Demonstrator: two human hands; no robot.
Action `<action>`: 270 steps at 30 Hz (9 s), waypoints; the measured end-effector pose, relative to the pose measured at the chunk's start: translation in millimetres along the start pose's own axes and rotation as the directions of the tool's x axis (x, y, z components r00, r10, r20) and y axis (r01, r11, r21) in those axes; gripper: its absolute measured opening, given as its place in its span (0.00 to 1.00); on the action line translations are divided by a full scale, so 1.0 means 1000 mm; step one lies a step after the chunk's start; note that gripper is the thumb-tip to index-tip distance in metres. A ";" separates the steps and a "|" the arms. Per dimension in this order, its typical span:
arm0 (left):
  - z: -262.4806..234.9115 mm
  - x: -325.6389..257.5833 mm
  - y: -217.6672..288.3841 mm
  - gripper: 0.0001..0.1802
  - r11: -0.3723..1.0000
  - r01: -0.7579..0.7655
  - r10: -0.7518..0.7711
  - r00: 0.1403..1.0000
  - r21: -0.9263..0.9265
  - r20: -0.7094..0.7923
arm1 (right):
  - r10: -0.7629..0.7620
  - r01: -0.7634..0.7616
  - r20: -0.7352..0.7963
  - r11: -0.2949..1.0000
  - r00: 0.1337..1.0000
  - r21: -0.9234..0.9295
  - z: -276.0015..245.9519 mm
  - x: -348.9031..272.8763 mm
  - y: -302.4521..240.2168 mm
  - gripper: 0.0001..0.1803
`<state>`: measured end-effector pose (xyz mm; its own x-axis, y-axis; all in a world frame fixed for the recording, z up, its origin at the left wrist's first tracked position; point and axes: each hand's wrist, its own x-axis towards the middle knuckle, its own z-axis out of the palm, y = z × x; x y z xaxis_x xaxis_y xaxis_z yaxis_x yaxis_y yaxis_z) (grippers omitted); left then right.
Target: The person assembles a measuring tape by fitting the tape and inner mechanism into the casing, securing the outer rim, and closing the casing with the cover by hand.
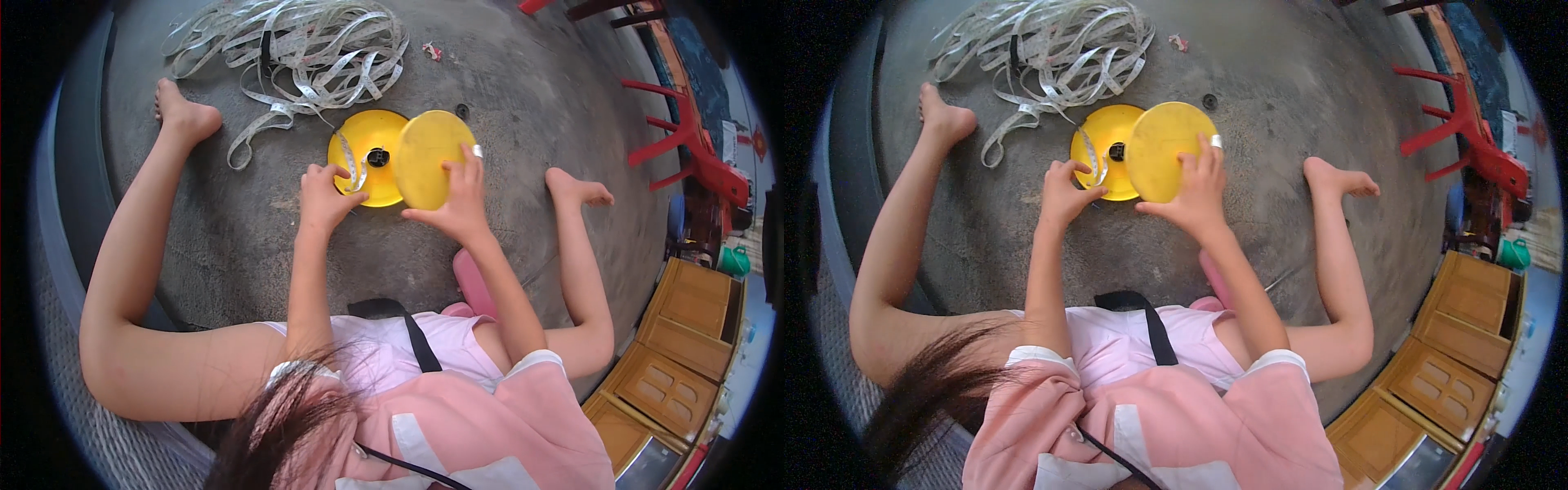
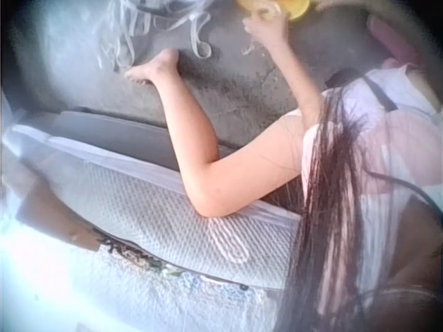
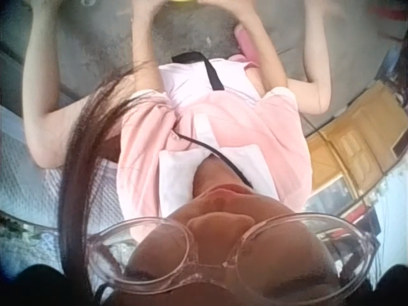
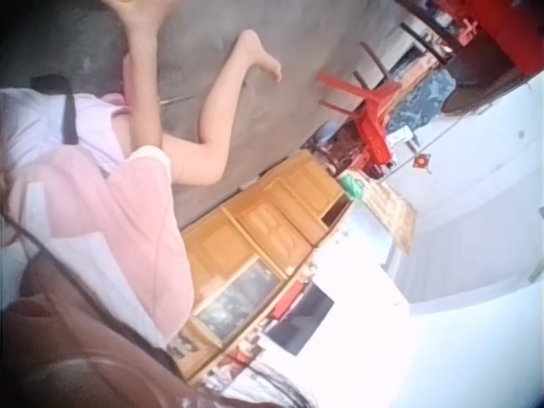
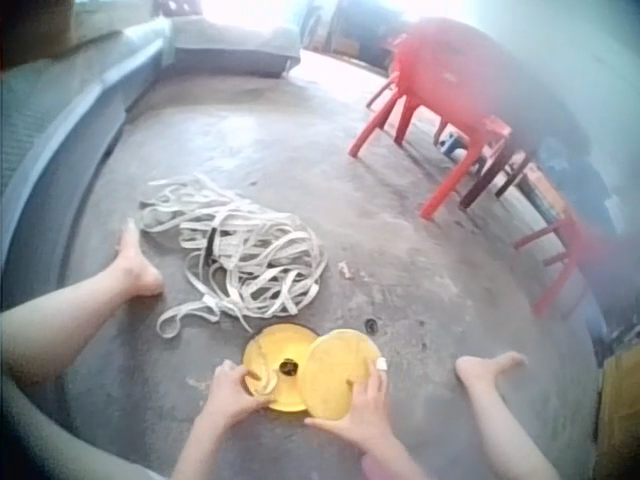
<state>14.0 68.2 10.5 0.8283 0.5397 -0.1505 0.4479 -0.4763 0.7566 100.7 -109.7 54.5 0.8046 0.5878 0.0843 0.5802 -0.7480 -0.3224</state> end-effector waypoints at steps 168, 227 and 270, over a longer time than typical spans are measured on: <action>0.005 0.091 0.030 0.14 0.505 -0.850 0.595 0.471 0.153 0.651 | 0.428 -0.390 -0.197 0.898 0.882 0.205 0.074 0.015 -0.064 0.13; 0.003 0.061 0.012 0.16 0.842 -0.528 0.514 0.725 -0.108 0.458 | -0.605 0.578 0.376 0.793 0.702 0.195 0.044 0.096 0.013 0.05; 0.011 0.015 -0.025 0.17 0.613 0.290 -0.450 0.893 -0.735 -0.024 | -0.022 0.020 0.041 0.998 0.999 0.055 0.010 -0.004 -0.023 0.44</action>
<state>18.8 80.8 -17.5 0.5303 0.7124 -0.4596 0.2672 0.3740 0.8881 82.4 -91.8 52.1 0.7855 0.6167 0.0524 0.5885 -0.7179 -0.3718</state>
